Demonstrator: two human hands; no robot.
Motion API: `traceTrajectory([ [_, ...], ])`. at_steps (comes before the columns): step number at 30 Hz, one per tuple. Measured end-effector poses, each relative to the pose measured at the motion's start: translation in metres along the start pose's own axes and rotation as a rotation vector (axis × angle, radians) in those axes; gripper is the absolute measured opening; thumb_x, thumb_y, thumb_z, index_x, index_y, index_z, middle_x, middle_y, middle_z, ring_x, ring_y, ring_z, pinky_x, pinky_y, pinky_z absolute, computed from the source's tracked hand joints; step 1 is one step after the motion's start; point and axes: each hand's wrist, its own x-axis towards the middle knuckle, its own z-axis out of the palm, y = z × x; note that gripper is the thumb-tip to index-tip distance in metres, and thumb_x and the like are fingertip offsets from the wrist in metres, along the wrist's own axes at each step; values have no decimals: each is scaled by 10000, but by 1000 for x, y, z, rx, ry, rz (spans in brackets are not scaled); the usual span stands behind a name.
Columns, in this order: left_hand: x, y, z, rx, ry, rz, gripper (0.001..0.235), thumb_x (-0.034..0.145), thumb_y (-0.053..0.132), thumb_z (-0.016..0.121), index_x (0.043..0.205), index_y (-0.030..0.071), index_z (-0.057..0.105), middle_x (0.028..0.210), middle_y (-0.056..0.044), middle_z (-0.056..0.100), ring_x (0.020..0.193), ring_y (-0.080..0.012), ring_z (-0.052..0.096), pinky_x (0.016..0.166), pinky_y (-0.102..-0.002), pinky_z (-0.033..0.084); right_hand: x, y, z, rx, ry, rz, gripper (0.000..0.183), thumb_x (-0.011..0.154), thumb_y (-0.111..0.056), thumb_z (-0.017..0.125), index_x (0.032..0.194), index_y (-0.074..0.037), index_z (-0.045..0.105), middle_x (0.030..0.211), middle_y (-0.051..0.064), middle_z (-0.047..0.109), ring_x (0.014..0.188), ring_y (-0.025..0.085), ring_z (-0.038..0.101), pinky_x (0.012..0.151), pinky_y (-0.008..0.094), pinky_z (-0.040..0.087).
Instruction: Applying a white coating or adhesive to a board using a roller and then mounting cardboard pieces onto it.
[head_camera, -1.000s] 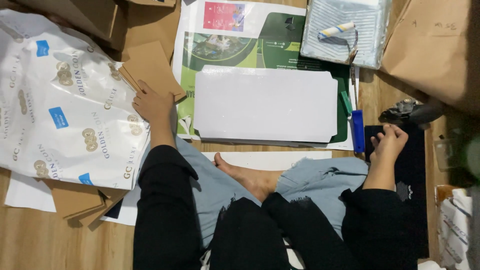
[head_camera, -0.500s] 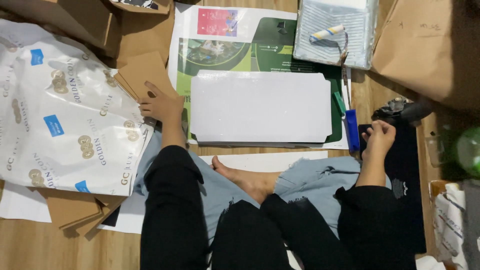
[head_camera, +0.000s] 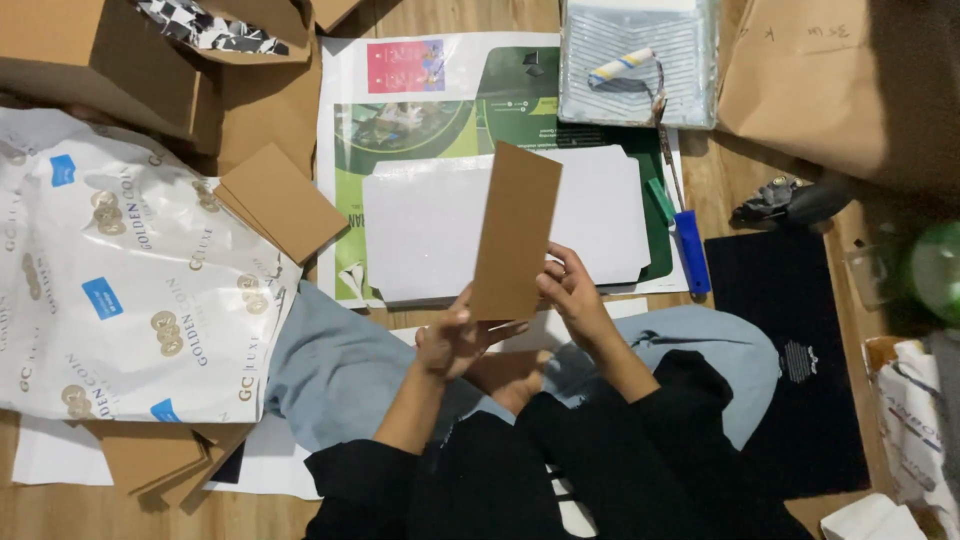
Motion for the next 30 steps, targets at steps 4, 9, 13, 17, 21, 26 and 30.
traceTrajectory([
  [4,9,-29,-42,149,131,11,623,656,-6,465,1272,80,491,925,-104,622,756,-188,587,709,-324,503,2,23,-21,47,125,47,458,859,-78,620,1265,-99,410,1067,141,608,967,259,641,766,385,543],
  [9,24,-48,-122,525,241,116,386,819,55,584,1196,66,500,816,-98,572,692,-191,604,585,-305,462,3,32,-33,-178,-6,113,487,731,6,751,1132,-119,505,997,48,629,927,143,585,804,363,507],
  [13,19,-12,-80,970,433,-29,503,817,341,735,1181,71,517,1018,-197,642,942,-363,644,750,-469,498,0,15,1,-315,-88,165,438,731,-82,784,1084,-108,526,1006,107,652,970,189,577,817,393,488],
  [17,17,-14,-80,1008,448,8,463,834,298,736,1171,60,526,1049,-177,646,1008,-357,621,810,-471,492,4,10,9,-637,-84,228,467,740,-251,798,1085,-123,510,1094,166,652,1064,374,595,836,492,484],
  [21,16,-7,-53,1043,488,26,469,844,290,723,1148,-6,522,1077,-263,620,1037,-432,586,840,-536,474,2,3,13,-716,-30,221,459,758,-268,766,1082,-104,486,1089,212,645,1057,421,586,845,541,485],
  [26,21,-22,-62,1028,501,84,411,853,244,717,1116,-18,542,1036,-266,636,1012,-425,602,826,-526,490,2,0,14,-755,43,202,541,759,-212,755,1183,-97,438,1137,235,610,1078,444,563,862,566,478],
  [30,29,-20,-33,1028,490,106,405,875,213,676,1132,-41,494,1050,-285,622,1023,-442,590,826,-551,488,-1,-25,21,-726,81,175,704,764,-133,714,1331,-123,297,1193,271,560,1131,487,509,922,608,436],
])
